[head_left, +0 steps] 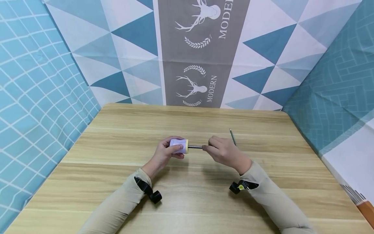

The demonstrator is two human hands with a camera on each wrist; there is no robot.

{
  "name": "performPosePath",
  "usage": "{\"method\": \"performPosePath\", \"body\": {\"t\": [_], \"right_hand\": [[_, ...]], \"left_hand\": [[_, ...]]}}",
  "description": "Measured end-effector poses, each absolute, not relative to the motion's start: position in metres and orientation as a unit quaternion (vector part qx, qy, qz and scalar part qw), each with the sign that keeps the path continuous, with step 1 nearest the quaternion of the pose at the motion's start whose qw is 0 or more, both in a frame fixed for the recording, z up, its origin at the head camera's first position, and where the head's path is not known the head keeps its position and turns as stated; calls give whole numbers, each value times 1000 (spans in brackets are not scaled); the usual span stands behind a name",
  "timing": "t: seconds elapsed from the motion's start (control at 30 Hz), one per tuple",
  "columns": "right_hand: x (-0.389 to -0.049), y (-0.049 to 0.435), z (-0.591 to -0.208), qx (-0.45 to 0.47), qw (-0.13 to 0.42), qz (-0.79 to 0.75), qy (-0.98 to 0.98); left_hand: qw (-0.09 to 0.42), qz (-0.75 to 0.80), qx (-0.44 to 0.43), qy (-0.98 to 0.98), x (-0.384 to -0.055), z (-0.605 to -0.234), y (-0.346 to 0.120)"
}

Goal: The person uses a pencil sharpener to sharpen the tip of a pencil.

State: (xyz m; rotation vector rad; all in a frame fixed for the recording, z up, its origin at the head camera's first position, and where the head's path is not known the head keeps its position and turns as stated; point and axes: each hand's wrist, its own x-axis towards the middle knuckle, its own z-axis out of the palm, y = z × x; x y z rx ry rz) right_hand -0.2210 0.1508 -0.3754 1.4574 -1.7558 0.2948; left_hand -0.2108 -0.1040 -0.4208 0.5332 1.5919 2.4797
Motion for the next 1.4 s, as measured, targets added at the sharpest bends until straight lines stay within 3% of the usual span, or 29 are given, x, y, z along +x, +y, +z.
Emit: {"method": "performPosePath", "body": {"t": [0.27, 0.67, 1.1, 1.27, 1.4], "right_hand": [[-221, 151, -383, 565, 362, 164, -723], [-219, 155, -362, 531, 128, 274, -791], [-231, 157, -344, 394, -149, 362, -831], [-235, 157, -346, 372, -203, 391, -817], [-236, 158, -347, 362, -211, 398, -816]], "left_hand": [[72, 816, 165, 548, -210, -422, -104], [72, 813, 163, 555, -209, -421, -103], [76, 817, 163, 547, -209, -420, -103], [79, 818, 158, 548, -210, -420, -103], [79, 820, 154, 545, -210, -421, -102]]}}
